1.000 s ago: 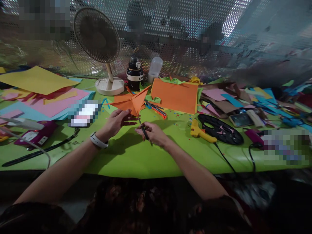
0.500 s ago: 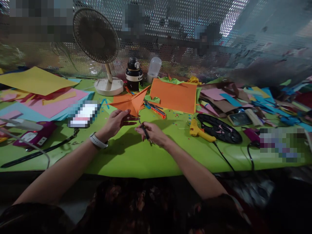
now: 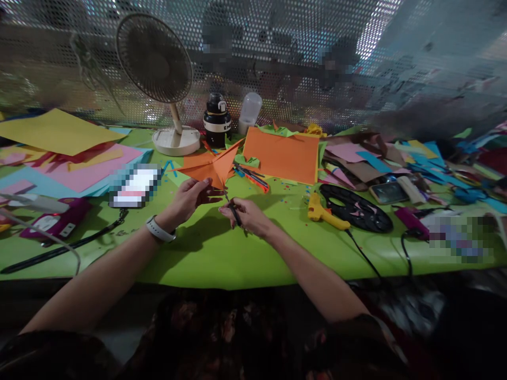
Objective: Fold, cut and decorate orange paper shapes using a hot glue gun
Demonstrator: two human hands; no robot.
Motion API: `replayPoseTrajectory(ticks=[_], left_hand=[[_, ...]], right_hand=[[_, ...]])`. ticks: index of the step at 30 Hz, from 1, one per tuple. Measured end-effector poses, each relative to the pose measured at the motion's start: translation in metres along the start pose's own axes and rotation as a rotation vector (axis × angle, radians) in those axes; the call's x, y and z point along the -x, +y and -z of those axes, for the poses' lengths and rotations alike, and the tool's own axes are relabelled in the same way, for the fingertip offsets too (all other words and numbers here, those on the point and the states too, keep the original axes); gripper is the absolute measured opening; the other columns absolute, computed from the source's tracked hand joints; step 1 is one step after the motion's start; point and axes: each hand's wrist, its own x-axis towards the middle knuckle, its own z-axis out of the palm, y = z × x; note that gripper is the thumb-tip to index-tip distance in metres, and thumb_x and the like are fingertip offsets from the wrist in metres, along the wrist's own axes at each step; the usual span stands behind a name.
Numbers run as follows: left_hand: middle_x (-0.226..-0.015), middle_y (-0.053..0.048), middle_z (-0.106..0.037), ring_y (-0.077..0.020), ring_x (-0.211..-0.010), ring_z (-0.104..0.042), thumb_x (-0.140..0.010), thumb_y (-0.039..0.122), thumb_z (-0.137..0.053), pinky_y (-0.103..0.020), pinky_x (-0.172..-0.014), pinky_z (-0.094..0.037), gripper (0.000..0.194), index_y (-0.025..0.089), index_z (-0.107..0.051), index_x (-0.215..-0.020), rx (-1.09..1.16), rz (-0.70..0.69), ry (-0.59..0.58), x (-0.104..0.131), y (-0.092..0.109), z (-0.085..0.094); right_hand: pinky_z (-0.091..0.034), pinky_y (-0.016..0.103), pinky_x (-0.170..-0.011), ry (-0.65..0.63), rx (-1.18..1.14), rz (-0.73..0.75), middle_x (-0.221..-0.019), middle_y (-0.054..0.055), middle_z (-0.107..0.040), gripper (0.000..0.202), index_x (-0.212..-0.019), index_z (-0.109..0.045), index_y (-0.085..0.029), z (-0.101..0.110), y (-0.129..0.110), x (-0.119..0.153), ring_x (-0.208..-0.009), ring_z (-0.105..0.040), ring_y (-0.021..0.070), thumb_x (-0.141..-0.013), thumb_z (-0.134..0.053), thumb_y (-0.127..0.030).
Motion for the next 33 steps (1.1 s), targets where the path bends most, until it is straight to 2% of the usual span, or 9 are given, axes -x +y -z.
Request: replayPoseTrajectory(ticks=[7,15,22,33], left_hand=[[-0.078,-0.011,-0.075,-0.0245,-0.079,-0.076,-0.086,0.033,-0.07,-0.039,-0.077,-0.061,0.024,0.013,-0.059,-0.077,-0.005,0.001,0.003,-0.001,0.0,0.001],[-0.081,-0.011,-0.075,-0.0256,-0.083,-0.076,-0.085,0.034,-0.071,-0.039,-0.079,-0.06,0.026,0.014,-0.057,-0.078,0.009,0.012,-0.016,-0.002,0.001,0.002],[-0.076,-0.01,-0.074,-0.0244,-0.076,-0.075,-0.083,0.035,-0.073,-0.038,-0.076,-0.061,0.029,0.013,-0.056,-0.077,0.009,0.011,0.012,-0.005,-0.002,0.004],[-0.082,-0.012,-0.076,-0.0242,-0.081,-0.076,-0.081,0.037,-0.073,-0.036,-0.078,-0.06,0.027,0.012,-0.064,-0.082,-0.002,-0.011,-0.023,-0.008,-0.006,0.011]], right_hand=[[-0.037,0.025,-0.055,0.013,-0.027,0.022,-0.064,-0.002,-0.058,0.04,-0.093,-0.064,-0.016,0.0,0.0,0.0,-0.059,-0.052,0.0112,-0.081,-0.068,-0.054],[-0.036,0.024,-0.052,0.034,-0.046,0.016,-0.061,-0.002,-0.057,0.041,-0.092,-0.066,-0.015,-0.001,0.001,0.0,-0.055,-0.05,0.0103,-0.08,-0.069,-0.054],[-0.035,0.023,-0.049,0.025,-0.058,0.043,-0.059,-0.004,-0.056,0.036,-0.089,-0.067,-0.016,0.0,0.008,-0.003,-0.051,-0.047,0.0087,-0.081,-0.069,-0.051],[-0.034,0.021,-0.044,0.028,-0.089,0.052,-0.057,-0.005,-0.055,0.04,-0.09,-0.068,-0.016,-0.001,0.015,-0.008,-0.046,-0.045,0.0072,-0.079,-0.071,-0.054]])
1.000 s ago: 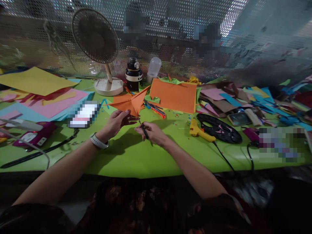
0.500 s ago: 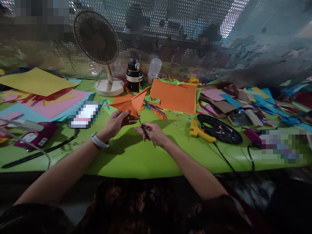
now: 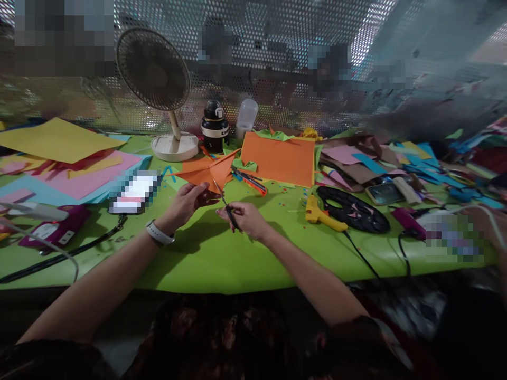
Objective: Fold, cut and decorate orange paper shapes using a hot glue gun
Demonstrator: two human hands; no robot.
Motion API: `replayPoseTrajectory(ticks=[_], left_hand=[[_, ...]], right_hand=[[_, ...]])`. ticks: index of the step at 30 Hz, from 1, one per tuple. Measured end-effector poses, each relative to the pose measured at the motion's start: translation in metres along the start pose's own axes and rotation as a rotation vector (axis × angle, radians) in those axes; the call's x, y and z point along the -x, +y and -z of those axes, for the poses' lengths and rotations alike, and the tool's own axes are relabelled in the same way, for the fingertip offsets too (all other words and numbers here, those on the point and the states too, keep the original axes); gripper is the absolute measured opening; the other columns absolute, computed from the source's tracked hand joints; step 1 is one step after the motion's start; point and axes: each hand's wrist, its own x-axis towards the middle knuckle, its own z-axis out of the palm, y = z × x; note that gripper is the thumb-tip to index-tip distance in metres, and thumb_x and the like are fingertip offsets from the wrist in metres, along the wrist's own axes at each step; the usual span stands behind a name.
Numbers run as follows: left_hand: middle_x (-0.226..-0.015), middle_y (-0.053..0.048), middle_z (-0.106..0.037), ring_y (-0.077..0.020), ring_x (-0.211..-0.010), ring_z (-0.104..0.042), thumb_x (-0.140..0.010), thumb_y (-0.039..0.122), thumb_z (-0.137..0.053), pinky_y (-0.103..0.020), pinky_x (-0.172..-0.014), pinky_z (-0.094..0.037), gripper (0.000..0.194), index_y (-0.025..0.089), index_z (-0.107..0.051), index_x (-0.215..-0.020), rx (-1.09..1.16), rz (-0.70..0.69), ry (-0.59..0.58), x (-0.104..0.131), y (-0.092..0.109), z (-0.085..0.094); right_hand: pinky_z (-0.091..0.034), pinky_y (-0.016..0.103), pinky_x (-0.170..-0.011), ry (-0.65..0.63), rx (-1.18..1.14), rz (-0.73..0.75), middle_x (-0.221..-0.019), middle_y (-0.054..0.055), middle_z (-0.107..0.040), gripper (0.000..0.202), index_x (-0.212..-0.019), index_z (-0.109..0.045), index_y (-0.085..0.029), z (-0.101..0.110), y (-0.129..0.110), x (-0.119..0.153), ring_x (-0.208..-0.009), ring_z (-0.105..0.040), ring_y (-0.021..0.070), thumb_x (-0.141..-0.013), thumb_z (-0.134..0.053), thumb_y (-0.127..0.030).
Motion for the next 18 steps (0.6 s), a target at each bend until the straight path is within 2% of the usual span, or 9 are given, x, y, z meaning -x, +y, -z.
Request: replayPoseTrajectory(ticks=[5,11,15,18], left_hand=[[-0.08,-0.011,-0.075,-0.0243,-0.08,-0.075,-0.079,0.039,-0.075,-0.039,-0.081,-0.06,0.03,0.013,-0.062,-0.079,0.01,0.006,-0.008,0.0,-0.0019,-0.0002],[-0.07,-0.007,-0.073,-0.0228,-0.075,-0.075,-0.074,0.04,-0.079,-0.04,-0.084,-0.06,0.031,0.013,-0.063,-0.077,0.044,0.006,-0.002,0.0019,-0.0004,-0.0035],[-0.072,-0.007,-0.073,-0.0222,-0.076,-0.075,-0.075,0.04,-0.077,-0.039,-0.085,-0.059,0.031,0.013,-0.064,-0.078,0.028,0.013,0.007,0.0021,0.0,-0.0036],[-0.075,-0.008,-0.074,-0.0221,-0.077,-0.075,-0.077,0.041,-0.076,-0.039,-0.085,-0.059,0.031,0.013,-0.063,-0.079,0.018,0.022,0.017,0.0024,0.0001,-0.0042]], right_hand=[[-0.034,0.021,-0.044,0.026,-0.015,-0.021,-0.056,-0.004,-0.056,0.044,-0.093,-0.068,-0.016,-0.0006,0.0011,-0.0008,-0.046,-0.045,0.0078,-0.075,-0.073,-0.056],[-0.035,0.022,-0.046,0.022,-0.024,-0.009,-0.056,-0.005,-0.055,0.04,-0.092,-0.068,-0.016,-0.0033,-0.0022,0.0001,-0.048,-0.046,0.0081,-0.077,-0.073,-0.053],[-0.038,0.023,-0.048,0.019,-0.025,-0.007,-0.058,-0.005,-0.053,0.039,-0.088,-0.068,-0.016,-0.003,-0.0051,0.0006,-0.05,-0.047,0.0083,-0.075,-0.075,-0.052],[-0.036,0.022,-0.047,0.02,-0.01,-0.017,-0.057,-0.005,-0.054,0.041,-0.091,-0.067,-0.016,-0.0022,-0.0036,-0.0003,-0.048,-0.047,0.0086,-0.076,-0.073,-0.054]])
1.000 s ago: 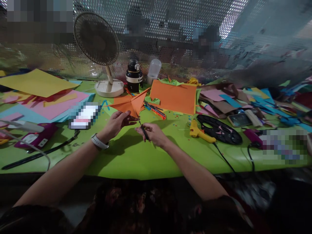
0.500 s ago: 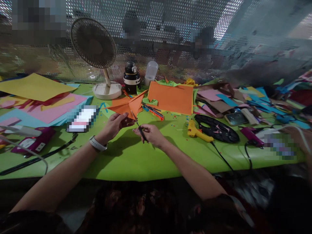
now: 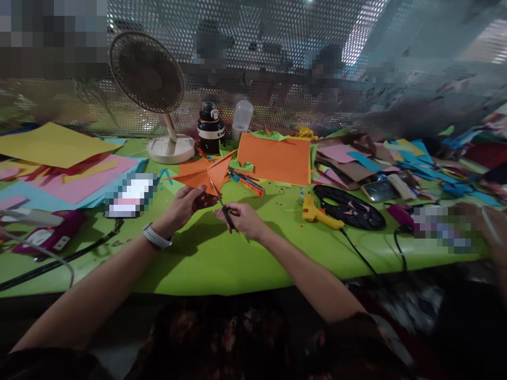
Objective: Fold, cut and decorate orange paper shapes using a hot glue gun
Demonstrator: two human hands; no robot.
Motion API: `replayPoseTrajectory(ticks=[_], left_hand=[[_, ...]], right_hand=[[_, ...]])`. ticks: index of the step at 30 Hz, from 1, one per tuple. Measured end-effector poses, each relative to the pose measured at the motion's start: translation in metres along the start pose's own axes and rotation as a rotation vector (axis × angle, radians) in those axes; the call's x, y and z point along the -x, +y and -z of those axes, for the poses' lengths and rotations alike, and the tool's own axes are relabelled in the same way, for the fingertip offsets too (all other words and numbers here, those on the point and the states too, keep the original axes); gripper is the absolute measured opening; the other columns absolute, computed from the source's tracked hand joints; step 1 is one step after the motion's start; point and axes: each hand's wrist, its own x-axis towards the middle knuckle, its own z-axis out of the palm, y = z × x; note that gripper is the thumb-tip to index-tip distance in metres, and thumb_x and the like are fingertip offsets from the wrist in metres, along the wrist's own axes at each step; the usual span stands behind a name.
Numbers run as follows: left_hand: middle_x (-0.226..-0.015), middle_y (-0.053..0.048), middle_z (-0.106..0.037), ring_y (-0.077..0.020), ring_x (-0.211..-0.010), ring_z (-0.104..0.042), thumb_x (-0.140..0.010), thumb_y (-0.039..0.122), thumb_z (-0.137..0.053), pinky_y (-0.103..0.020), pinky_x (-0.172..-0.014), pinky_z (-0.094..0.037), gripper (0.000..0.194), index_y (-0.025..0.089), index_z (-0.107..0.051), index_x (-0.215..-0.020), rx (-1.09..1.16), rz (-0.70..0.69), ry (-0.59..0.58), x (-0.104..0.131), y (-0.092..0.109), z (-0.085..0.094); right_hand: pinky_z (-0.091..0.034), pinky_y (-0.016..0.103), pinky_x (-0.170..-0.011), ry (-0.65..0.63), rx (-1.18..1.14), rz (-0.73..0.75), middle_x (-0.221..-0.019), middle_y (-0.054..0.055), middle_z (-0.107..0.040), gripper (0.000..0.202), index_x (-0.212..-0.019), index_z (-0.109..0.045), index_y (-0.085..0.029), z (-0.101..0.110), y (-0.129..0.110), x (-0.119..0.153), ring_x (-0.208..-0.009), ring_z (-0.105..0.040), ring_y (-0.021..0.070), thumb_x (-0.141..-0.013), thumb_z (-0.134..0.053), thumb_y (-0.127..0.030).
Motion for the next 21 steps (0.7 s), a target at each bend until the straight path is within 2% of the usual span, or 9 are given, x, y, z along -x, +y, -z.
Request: replayPoseTrajectory(ticks=[4,7,12,21], left_hand=[[-0.072,-0.007,-0.073,-0.0229,-0.077,-0.075,-0.076,0.041,-0.077,-0.04,-0.084,-0.059,0.031,0.013,-0.063,-0.077,-0.007,0.006,-0.005,0.0007,-0.0006,-0.0014],[-0.066,-0.004,-0.069,-0.0229,-0.075,-0.075,-0.075,0.041,-0.078,-0.039,-0.083,-0.059,0.031,0.013,-0.064,-0.075,-0.005,0.003,-0.012,0.0005,-0.0021,-0.0009],[-0.07,-0.004,-0.071,-0.0218,-0.074,-0.074,-0.074,0.044,-0.078,-0.036,-0.081,-0.059,0.033,0.013,-0.066,-0.077,-0.009,-0.013,-0.033,-0.0008,-0.004,0.002],[-0.071,-0.008,-0.073,-0.0222,-0.074,-0.074,-0.076,0.046,-0.076,-0.035,-0.08,-0.058,0.035,0.013,-0.067,-0.074,-0.073,0.001,-0.036,-0.0015,-0.0087,0.0037]], right_hand=[[-0.033,0.023,-0.046,0.009,0.011,-0.003,-0.056,-0.004,-0.057,0.043,-0.092,-0.065,-0.017,0.0002,0.0028,-0.0016,-0.047,-0.045,0.0086,-0.077,-0.072,-0.056],[-0.034,0.023,-0.047,0.002,0.011,0.007,-0.057,-0.004,-0.057,0.042,-0.09,-0.063,-0.017,-0.0005,0.002,-0.0013,-0.049,-0.046,0.009,-0.078,-0.07,-0.056],[-0.037,0.023,-0.049,0.011,-0.009,0.032,-0.059,-0.005,-0.054,0.038,-0.082,-0.061,-0.018,-0.0015,0.0005,-0.0006,-0.051,-0.047,0.009,-0.078,-0.071,-0.054],[-0.036,0.024,-0.05,0.025,-0.012,0.015,-0.06,-0.004,-0.056,0.037,-0.092,-0.066,-0.017,0.0003,0.0021,-0.001,-0.052,-0.049,0.01,-0.078,-0.072,-0.05]])
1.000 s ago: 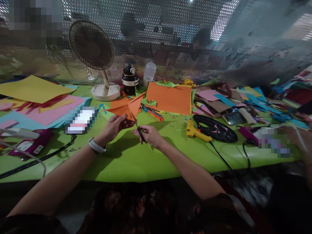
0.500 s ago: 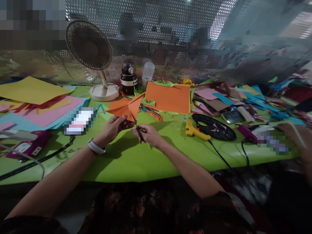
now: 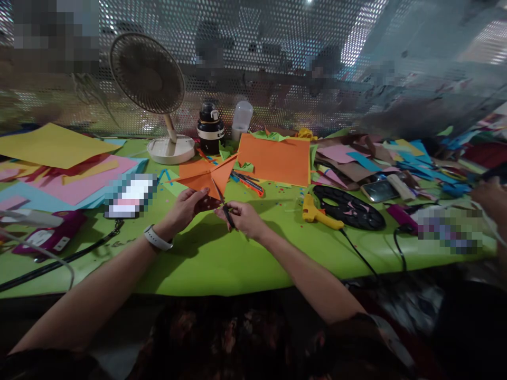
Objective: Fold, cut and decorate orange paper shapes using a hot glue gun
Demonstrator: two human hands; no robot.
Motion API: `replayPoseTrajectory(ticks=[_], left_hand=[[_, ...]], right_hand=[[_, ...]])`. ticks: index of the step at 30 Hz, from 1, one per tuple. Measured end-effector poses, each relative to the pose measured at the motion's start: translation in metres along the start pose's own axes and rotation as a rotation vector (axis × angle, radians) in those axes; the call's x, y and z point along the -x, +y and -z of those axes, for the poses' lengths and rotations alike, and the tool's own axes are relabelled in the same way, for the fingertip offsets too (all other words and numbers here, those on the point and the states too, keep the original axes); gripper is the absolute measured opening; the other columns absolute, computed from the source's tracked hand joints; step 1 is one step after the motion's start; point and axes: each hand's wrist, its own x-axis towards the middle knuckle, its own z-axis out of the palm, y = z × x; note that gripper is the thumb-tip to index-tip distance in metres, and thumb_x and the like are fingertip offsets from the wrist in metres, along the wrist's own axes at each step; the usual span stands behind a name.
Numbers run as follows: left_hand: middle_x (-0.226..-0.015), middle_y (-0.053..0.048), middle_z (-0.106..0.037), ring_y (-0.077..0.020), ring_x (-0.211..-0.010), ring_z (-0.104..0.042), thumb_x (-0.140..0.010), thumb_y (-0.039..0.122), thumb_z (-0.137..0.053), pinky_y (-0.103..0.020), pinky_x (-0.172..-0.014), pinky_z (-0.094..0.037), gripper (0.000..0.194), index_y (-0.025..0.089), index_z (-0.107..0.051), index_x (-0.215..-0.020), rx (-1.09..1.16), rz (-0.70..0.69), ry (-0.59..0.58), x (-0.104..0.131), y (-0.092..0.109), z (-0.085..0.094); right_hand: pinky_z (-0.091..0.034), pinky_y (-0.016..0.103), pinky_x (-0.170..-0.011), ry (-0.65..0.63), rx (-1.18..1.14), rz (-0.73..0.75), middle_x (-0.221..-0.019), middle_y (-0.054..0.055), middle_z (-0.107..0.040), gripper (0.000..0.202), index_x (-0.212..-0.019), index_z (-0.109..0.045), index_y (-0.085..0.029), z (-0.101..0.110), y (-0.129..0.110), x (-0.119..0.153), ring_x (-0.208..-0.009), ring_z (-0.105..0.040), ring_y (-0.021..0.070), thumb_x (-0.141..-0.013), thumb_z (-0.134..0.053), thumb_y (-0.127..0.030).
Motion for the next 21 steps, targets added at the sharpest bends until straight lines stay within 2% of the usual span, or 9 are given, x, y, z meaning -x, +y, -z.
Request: replayPoseTrajectory(ticks=[4,11,17,21], left_hand=[[-0.074,-0.009,-0.074,-0.0228,-0.075,-0.074,-0.075,0.047,-0.077,-0.037,-0.083,-0.058,0.035,0.013,-0.068,-0.076,0.009,0.009,0.006,-0.0006,-0.001,0.0008],[-0.069,-0.008,-0.073,-0.0215,-0.073,-0.073,-0.078,0.048,-0.074,-0.036,-0.083,-0.057,0.037,0.012,-0.07,-0.075,-0.015,0.009,-0.042,0.0,-0.0019,0.0011],[-0.069,-0.007,-0.073,-0.0221,-0.073,-0.072,-0.073,0.05,-0.077,-0.037,-0.082,-0.056,0.038,0.012,-0.07,-0.075,-0.028,0.017,-0.015,0.0003,-0.0013,-0.0002],[-0.073,-0.005,-0.073,-0.0207,-0.073,-0.072,-0.069,0.048,-0.08,-0.035,-0.079,-0.057,0.036,0.015,-0.067,-0.076,-0.007,-0.002,0.025,-0.0003,-0.0011,-0.0003]], right_hand=[[-0.039,0.024,-0.05,-0.01,0.008,0.035,-0.06,-0.004,-0.053,0.036,-0.088,-0.066,-0.016,-0.0002,-0.0012,0.0004,-0.052,-0.048,0.0094,-0.079,-0.072,-0.051],[-0.036,0.022,-0.048,0.009,-0.024,-0.003,-0.059,-0.004,-0.056,0.041,-0.094,-0.066,-0.016,0.0004,0.0023,-0.0022,-0.051,-0.049,0.0091,-0.076,-0.074,-0.051],[-0.036,0.023,-0.047,-0.001,-0.052,0.037,-0.056,-0.006,-0.054,0.037,-0.085,-0.064,-0.016,-0.0008,0.0025,-0.0024,-0.048,-0.047,0.0079,-0.076,-0.075,-0.05],[-0.032,0.022,-0.044,0.029,-0.096,-0.021,-0.054,-0.007,-0.058,0.048,-0.097,-0.056,-0.019,-0.0003,0.0014,-0.0023,-0.044,-0.045,0.008,-0.071,-0.078,-0.052]])
